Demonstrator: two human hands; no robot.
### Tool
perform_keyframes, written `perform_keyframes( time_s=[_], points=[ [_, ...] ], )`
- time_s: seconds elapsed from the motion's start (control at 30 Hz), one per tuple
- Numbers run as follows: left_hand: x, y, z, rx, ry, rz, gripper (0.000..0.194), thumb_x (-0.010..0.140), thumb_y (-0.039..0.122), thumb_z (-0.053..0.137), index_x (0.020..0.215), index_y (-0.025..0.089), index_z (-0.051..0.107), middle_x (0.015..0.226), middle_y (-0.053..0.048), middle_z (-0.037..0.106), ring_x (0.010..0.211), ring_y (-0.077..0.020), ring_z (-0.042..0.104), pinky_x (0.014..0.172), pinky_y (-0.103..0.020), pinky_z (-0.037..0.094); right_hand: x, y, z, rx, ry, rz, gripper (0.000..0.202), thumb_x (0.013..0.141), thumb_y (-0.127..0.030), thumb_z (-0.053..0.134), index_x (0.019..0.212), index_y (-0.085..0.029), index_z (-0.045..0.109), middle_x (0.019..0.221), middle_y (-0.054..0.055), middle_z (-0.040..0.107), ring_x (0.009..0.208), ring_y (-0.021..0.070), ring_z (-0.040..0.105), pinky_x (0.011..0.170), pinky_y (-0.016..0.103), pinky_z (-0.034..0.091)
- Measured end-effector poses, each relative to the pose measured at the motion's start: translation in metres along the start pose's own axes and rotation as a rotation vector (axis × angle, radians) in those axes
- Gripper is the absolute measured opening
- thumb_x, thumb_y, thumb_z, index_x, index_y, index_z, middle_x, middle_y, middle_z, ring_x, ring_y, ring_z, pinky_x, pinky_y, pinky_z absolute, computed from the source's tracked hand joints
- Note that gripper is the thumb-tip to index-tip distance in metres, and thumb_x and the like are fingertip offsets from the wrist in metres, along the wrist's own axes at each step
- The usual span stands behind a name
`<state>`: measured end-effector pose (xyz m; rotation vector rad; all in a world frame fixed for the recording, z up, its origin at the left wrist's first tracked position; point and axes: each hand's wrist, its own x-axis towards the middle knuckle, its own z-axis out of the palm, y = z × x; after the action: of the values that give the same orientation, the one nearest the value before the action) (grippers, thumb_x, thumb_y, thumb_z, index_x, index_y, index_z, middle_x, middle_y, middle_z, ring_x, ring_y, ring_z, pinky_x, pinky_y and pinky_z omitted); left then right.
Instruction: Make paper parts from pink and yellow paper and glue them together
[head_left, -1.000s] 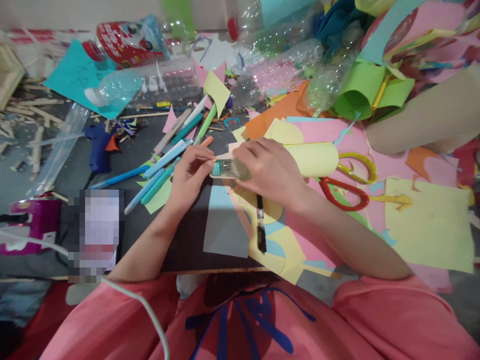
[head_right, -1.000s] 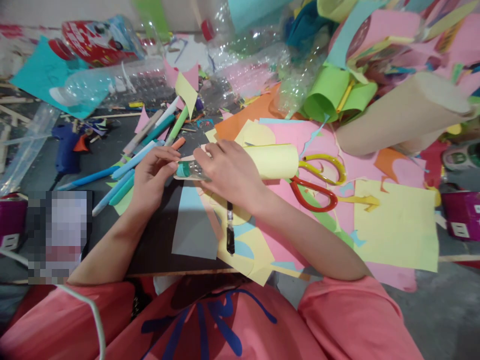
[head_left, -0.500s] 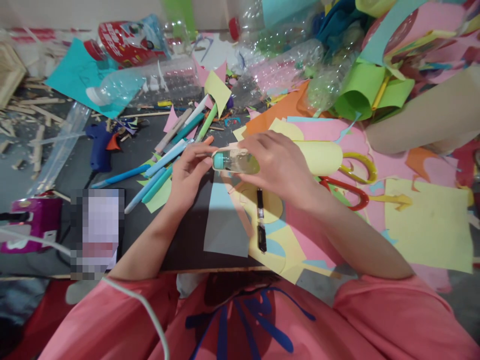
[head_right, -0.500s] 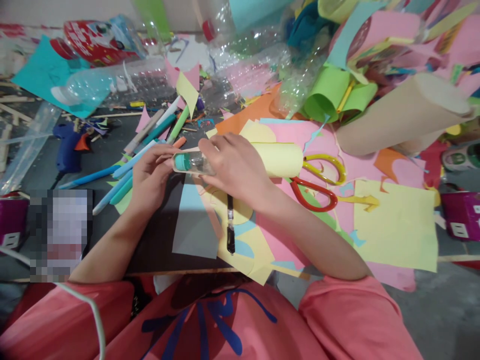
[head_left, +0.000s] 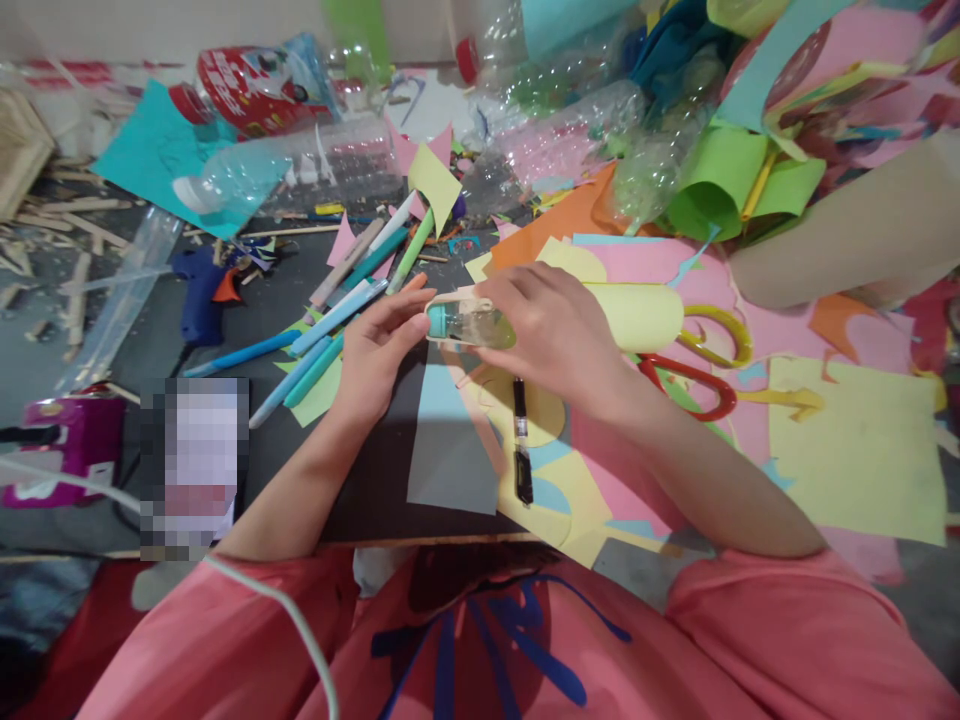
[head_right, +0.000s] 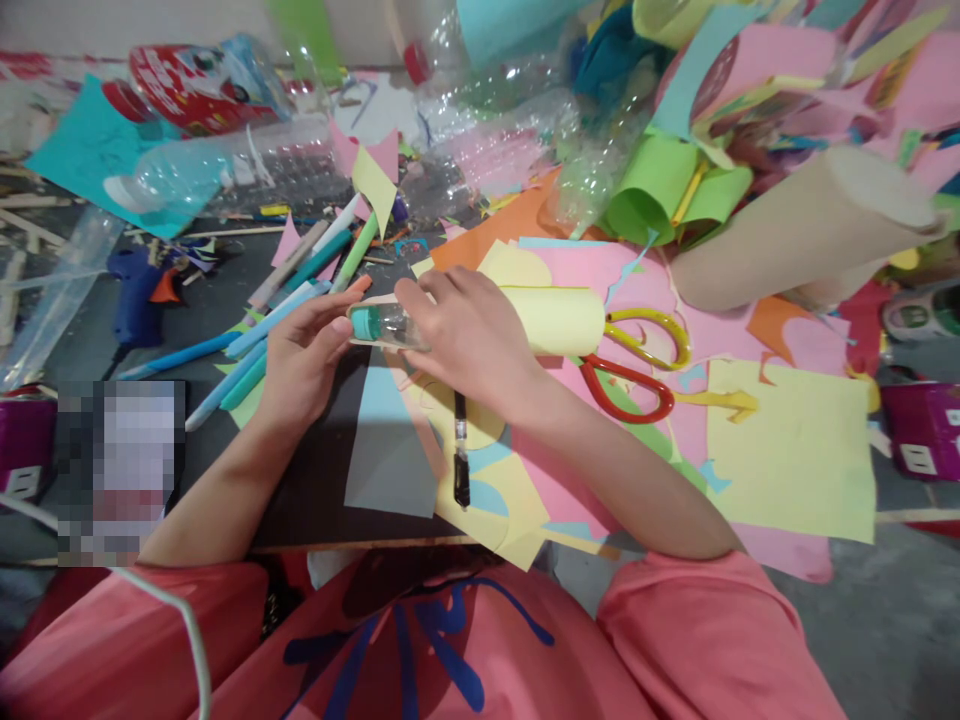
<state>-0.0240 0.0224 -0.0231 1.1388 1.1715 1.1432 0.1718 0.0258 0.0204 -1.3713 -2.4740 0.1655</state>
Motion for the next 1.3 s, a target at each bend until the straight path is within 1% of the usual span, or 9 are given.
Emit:
perform_keyframes(
  time_s=[0.1, 0.27, 0.33, 0.43, 0.53, 0.73, 0.9, 1.1, 1.3],
  points=[
    [0.003, -0.001, -0.002, -0.074, -0.046, -0.084, 0.044, 0.070, 0.054, 0.081, 0.104, 0.028, 0.071, 0.140, -0.006, 0.062, 0.112, -0.0254, 0.068, 0.090, -0.036, 0.058, -0.001, 0.001, -0.002, 0.018, 0.008, -0.008, 0.032, 0.091, -0.037, 0.060, 0.114, -0.015, 0.059, 0.109, 0.016, 0.070, 0.099, 0.0318, 0.061, 0.085, 0.043, 0.045],
    [0.008, -0.004, -0.003, -0.181, -0.082, -0.174, 0.038, 0.065, 0.053, 0.083, 0.092, 0.027, 0.074, 0.153, -0.002, 0.049, 0.114, -0.0252, 0.066, 0.084, -0.032, 0.059, -0.001, 0.000, -0.007, 0.033, 0.023, -0.010, 0.034, 0.089, -0.040, 0.062, 0.113, -0.017, 0.059, 0.106, 0.013, 0.070, 0.096, 0.0301, 0.061, 0.082, 0.041, 0.045],
    [0.009, -0.005, -0.003, -0.227, -0.085, -0.219, 0.041, 0.062, 0.051, 0.085, 0.095, 0.027, 0.075, 0.148, -0.003, 0.055, 0.110, -0.0243, 0.067, 0.081, -0.032, 0.059, -0.001, -0.002, -0.009, 0.044, 0.017, -0.012, 0.034, 0.089, -0.041, 0.062, 0.113, -0.017, 0.059, 0.105, 0.013, 0.070, 0.096, 0.0297, 0.061, 0.082, 0.041, 0.045],
    [0.009, -0.007, -0.004, -0.274, -0.111, -0.266, 0.048, 0.065, 0.047, 0.084, 0.108, 0.028, 0.073, 0.123, -0.004, 0.071, 0.096, -0.0203, 0.070, 0.075, -0.030, 0.059, -0.001, -0.003, -0.011, 0.058, 0.007, -0.015, 0.034, 0.089, -0.040, 0.062, 0.113, -0.017, 0.059, 0.106, 0.013, 0.070, 0.096, 0.0297, 0.061, 0.083, 0.041, 0.045],
    [0.010, -0.009, -0.005, -0.289, -0.128, -0.284, 0.044, 0.072, 0.045, 0.081, 0.112, 0.030, 0.072, 0.107, -0.002, 0.074, 0.084, -0.0167, 0.070, 0.070, -0.028, 0.058, -0.001, -0.003, -0.012, 0.067, 0.015, -0.017, 0.034, 0.088, -0.041, 0.062, 0.112, -0.017, 0.060, 0.105, 0.012, 0.070, 0.096, 0.0297, 0.061, 0.082, 0.041, 0.046],
    [0.008, -0.012, -0.006, -0.254, -0.140, -0.255, 0.038, 0.078, 0.045, 0.075, 0.112, 0.029, 0.070, 0.106, -0.002, 0.073, 0.094, -0.0208, 0.070, 0.079, -0.034, 0.059, -0.001, -0.004, -0.014, 0.084, 0.026, -0.028, 0.036, 0.087, -0.044, 0.064, 0.110, -0.017, 0.060, 0.105, 0.012, 0.070, 0.096, 0.0295, 0.061, 0.083, 0.041, 0.046],
    [0.005, -0.009, -0.003, -0.369, -0.150, -0.284, 0.028, 0.078, 0.038, 0.076, 0.104, 0.027, 0.070, 0.108, -0.001, 0.072, 0.099, -0.0208, 0.069, 0.080, -0.033, 0.058, -0.001, -0.003, -0.016, 0.108, 0.026, -0.029, 0.037, 0.087, -0.046, 0.064, 0.109, -0.017, 0.061, 0.105, 0.012, 0.070, 0.096, 0.0284, 0.062, 0.083, 0.040, 0.047],
    [0.001, 0.002, 0.003, -0.489, -0.125, -0.318, 0.028, 0.083, 0.031, 0.072, 0.110, 0.023, 0.068, 0.098, 0.000, 0.072, 0.088, -0.0149, 0.069, 0.075, -0.025, 0.057, -0.002, 0.001, -0.011, 0.134, 0.073, -0.067, 0.038, 0.089, -0.050, 0.061, 0.107, -0.017, 0.061, 0.100, 0.011, 0.069, 0.093, 0.0275, 0.062, 0.081, 0.039, 0.047],
    [0.001, -0.004, 0.004, -0.522, -0.157, -0.285, 0.022, 0.079, 0.038, 0.079, 0.086, 0.020, 0.069, 0.089, 0.001, 0.073, 0.072, -0.0113, 0.067, 0.067, -0.021, 0.057, -0.003, 0.000, -0.010, 0.104, 0.069, -0.043, 0.038, 0.090, -0.051, 0.060, 0.106, -0.017, 0.059, 0.098, 0.010, 0.069, 0.090, 0.0270, 0.061, 0.079, 0.039, 0.046]
  ],
)
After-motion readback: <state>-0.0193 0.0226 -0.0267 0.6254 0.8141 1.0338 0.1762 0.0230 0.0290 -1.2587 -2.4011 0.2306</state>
